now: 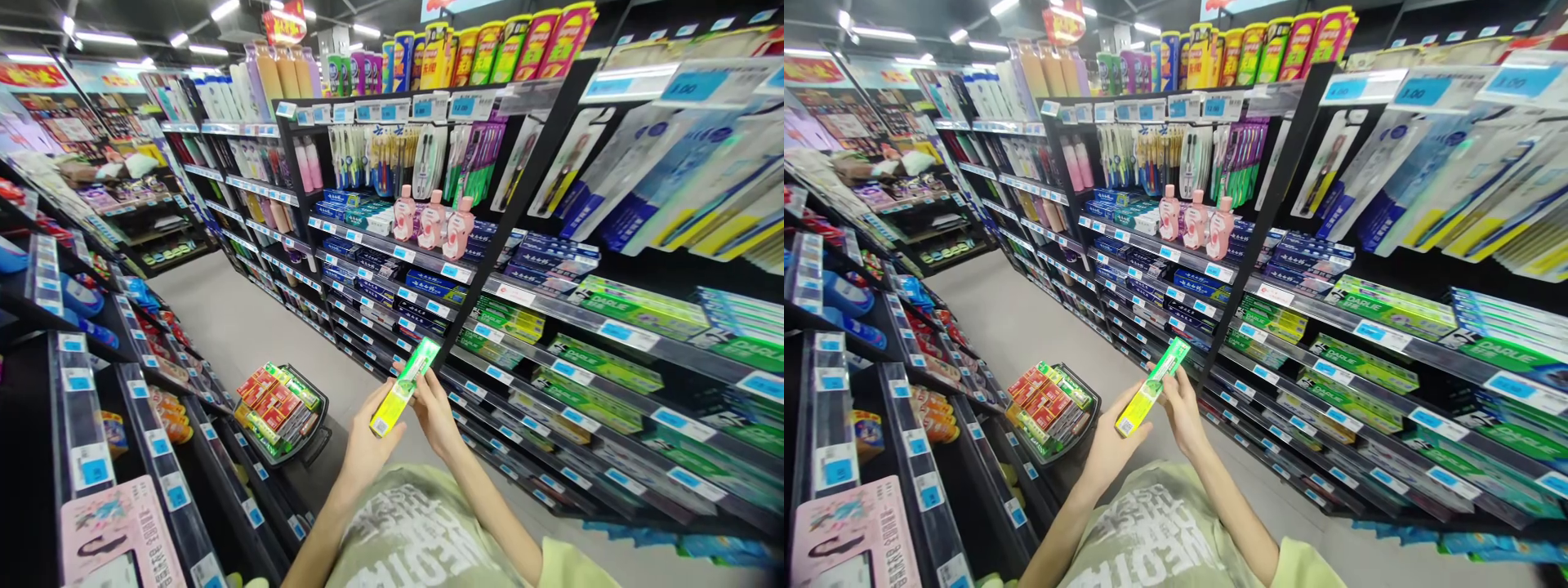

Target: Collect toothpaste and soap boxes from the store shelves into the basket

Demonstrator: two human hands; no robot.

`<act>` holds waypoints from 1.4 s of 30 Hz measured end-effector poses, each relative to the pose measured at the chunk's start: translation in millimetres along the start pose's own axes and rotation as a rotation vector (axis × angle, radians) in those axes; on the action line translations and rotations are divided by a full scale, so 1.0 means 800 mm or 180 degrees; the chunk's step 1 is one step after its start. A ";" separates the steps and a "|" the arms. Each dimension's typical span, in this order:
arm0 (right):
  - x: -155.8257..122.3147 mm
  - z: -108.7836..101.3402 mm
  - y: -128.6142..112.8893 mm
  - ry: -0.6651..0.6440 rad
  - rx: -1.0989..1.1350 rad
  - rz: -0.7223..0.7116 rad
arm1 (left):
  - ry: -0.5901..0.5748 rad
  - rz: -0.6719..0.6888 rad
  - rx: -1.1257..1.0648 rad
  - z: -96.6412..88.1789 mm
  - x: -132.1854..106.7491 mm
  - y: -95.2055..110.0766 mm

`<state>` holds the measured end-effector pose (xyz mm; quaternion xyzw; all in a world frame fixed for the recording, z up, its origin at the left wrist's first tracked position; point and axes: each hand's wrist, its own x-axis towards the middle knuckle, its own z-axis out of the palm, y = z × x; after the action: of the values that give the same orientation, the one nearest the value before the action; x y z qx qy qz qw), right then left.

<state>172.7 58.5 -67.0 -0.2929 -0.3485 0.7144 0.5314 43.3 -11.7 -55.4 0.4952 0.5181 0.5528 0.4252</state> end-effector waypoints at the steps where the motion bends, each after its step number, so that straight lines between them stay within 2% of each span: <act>1: -0.001 0.002 -0.001 0.0015 -0.0018 -0.0005 | -0.0051 -0.0017 -0.0076 0.001 0.000 0.000; 3: -0.003 0.004 -0.003 0.0099 0.0034 0.0008 | -0.0120 -0.0197 -0.0402 0.003 -0.002 0.000; 7: -0.003 0.000 -0.001 0.0164 0.0338 -0.0001 | -0.0152 -0.0867 -0.1138 0.007 -0.005 -0.002; 11: -0.003 -0.002 -0.002 0.0078 0.0383 0.0029 | -0.0859 -0.1286 -0.1548 0.011 -0.007 -0.002; 13: -0.003 -0.002 -0.002 0.0011 0.0379 0.0084 | -0.0915 -0.1175 -0.1440 0.014 -0.008 -0.001; 17: -0.003 -0.003 -0.001 -0.0002 0.0333 0.0005 | -0.0554 -0.0678 -0.0657 0.016 -0.007 -0.001; 20: -0.005 -0.004 0.001 -0.0139 0.0101 0.0021 | -0.0409 -0.0674 -0.0430 0.016 -0.006 -0.004; 24: -0.007 -0.005 0.000 -0.0234 -0.0104 0.0098 | -0.0308 -0.0702 -0.0470 0.017 -0.006 -0.011; 28: -0.007 -0.008 0.000 -0.0189 0.0050 0.0095 | -0.0415 -0.0811 -0.0725 0.019 -0.005 -0.014; 34: -0.008 -0.007 -0.005 -0.0072 0.0052 0.0137 | -0.0586 -0.1309 -0.1430 0.016 -0.005 -0.002; 38: -0.008 -0.005 -0.008 -0.0019 -0.0012 0.0143 | -0.0602 -0.1408 -0.1581 0.014 -0.006 0.005; 42: -0.007 -0.005 -0.007 0.0010 -0.0012 0.0177 | -0.0614 -0.1417 -0.1548 0.014 -0.005 0.002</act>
<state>180.9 54.6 -64.6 -0.3046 -0.3408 0.7278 0.5113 54.6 -14.4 -54.6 0.3041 0.4239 0.5044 0.6881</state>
